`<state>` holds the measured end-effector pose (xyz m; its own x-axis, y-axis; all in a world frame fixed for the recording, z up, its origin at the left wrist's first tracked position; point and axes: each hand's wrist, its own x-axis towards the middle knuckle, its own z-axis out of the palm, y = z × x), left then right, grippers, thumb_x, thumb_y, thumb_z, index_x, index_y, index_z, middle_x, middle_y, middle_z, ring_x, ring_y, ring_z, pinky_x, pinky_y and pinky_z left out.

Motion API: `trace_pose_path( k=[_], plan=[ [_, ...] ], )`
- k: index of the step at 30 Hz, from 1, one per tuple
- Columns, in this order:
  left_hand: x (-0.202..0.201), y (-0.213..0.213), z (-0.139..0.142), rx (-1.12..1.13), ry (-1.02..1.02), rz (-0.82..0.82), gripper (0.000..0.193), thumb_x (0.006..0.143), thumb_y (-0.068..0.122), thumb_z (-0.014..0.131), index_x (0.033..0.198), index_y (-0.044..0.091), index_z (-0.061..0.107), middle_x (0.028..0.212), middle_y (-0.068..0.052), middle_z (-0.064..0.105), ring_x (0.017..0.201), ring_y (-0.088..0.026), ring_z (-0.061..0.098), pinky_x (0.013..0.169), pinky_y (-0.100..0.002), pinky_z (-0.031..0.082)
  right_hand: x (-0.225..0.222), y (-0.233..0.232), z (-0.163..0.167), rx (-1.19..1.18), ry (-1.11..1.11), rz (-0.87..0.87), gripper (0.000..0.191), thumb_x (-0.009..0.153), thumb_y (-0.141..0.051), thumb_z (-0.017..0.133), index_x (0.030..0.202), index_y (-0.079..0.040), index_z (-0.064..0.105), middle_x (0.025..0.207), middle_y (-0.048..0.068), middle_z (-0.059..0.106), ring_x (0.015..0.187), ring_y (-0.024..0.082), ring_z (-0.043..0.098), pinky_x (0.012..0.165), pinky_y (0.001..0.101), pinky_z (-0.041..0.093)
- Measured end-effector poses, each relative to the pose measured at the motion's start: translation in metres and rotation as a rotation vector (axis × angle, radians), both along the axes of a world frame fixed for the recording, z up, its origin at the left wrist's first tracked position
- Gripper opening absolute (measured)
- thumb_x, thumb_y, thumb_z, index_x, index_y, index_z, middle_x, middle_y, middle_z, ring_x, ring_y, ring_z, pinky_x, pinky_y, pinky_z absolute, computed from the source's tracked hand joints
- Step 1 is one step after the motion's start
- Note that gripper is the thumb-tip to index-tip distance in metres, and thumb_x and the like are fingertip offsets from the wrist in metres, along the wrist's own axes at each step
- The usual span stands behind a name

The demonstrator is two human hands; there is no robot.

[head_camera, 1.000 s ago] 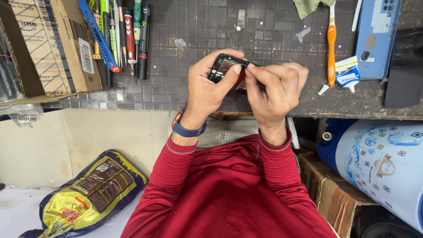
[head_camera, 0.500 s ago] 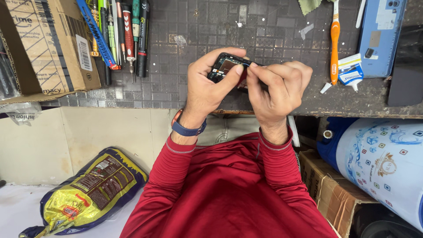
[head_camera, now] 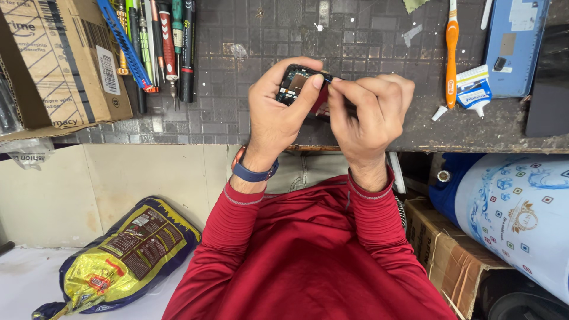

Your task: The person applies adhesive to a smartphone frame, then uses a metal spudger to pry and separate the screen assembly. They place the motherboard into the frame, wipe it with a cloth, and use tweezers to connect ribbon cables and adjust internal components.

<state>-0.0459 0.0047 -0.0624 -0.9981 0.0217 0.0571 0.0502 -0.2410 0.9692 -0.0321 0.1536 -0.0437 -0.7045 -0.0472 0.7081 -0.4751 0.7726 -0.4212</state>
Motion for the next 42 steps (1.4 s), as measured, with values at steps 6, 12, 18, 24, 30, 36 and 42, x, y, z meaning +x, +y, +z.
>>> trace_pose_path(
  k=[6, 12, 18, 24, 30, 36, 42],
  plan=[
    [-0.002, 0.004, -0.002, -0.052, 0.014, 0.081, 0.016, 0.105, 0.009, 0.074, 0.119, 0.003, 0.07, 0.098, 0.006, 0.068, 0.088, 0.0, 0.058, 0.076, -0.019, 0.049, -0.001, 0.001, 0.0, -0.022, -0.062, 0.025, 0.026, 0.092, 0.003, 0.09, 0.108, -0.008, 0.072, 0.102, 0.005, 0.062, 0.098, 0.026, 0.057, 0.084, 0.0366, 0.049],
    [-0.005, 0.005, -0.003, -0.065, -0.021, 0.097, 0.015, 0.103, 0.009, 0.074, 0.117, 0.004, 0.071, 0.094, 0.007, 0.068, 0.085, 0.0, 0.058, 0.075, -0.019, 0.049, -0.003, 0.005, 0.001, -0.047, -0.128, 0.033, 0.025, 0.095, 0.005, 0.087, 0.112, -0.007, 0.073, 0.102, 0.006, 0.06, 0.098, 0.027, 0.056, 0.083, 0.0362, 0.048],
    [-0.007, 0.006, -0.001, -0.065, -0.038, 0.1, 0.015, 0.102, 0.008, 0.074, 0.116, 0.004, 0.072, 0.089, 0.008, 0.065, 0.081, 0.001, 0.055, 0.07, -0.019, 0.046, -0.001, 0.013, 0.003, 0.079, -0.107, 0.084, 0.032, 0.093, 0.008, 0.083, 0.117, -0.011, 0.075, 0.105, 0.006, 0.058, 0.102, 0.027, 0.055, 0.086, 0.037, 0.05],
    [-0.007, 0.005, -0.001, -0.055, -0.048, 0.1, 0.014, 0.102, 0.007, 0.074, 0.116, 0.004, 0.072, 0.087, 0.009, 0.064, 0.079, 0.001, 0.054, 0.068, -0.018, 0.045, 0.001, 0.028, 0.001, 0.191, -0.12, 0.118, 0.045, 0.088, 0.012, 0.078, 0.125, -0.013, 0.078, 0.105, 0.005, 0.057, 0.102, 0.026, 0.056, 0.084, 0.0359, 0.049],
    [-0.006, 0.005, 0.0, -0.006, -0.043, 0.086, 0.016, 0.102, 0.007, 0.073, 0.117, 0.004, 0.071, 0.09, 0.008, 0.066, 0.081, 0.001, 0.055, 0.069, -0.018, 0.045, 0.004, 0.037, -0.001, 0.243, -0.1, 0.135, 0.045, 0.091, 0.013, 0.078, 0.129, -0.012, 0.077, 0.108, 0.005, 0.055, 0.106, 0.027, 0.056, 0.089, 0.0371, 0.049],
    [-0.005, 0.004, -0.002, -0.048, -0.001, 0.086, 0.016, 0.103, 0.007, 0.074, 0.118, 0.004, 0.071, 0.095, 0.006, 0.069, 0.085, 0.0, 0.059, 0.075, -0.019, 0.049, 0.007, 0.037, -0.008, 0.233, -0.073, 0.086, 0.044, 0.091, 0.013, 0.08, 0.126, -0.013, 0.077, 0.106, 0.005, 0.054, 0.104, 0.026, 0.056, 0.09, 0.0373, 0.049],
    [-0.004, 0.001, 0.0, -0.045, -0.007, 0.039, 0.018, 0.103, 0.011, 0.076, 0.119, 0.004, 0.071, 0.095, 0.005, 0.069, 0.086, -0.001, 0.06, 0.076, -0.019, 0.05, 0.006, 0.039, -0.008, 0.234, -0.054, 0.097, 0.044, 0.091, 0.012, 0.08, 0.127, -0.013, 0.076, 0.105, 0.005, 0.052, 0.105, 0.027, 0.054, 0.09, 0.0392, 0.049]
  ],
)
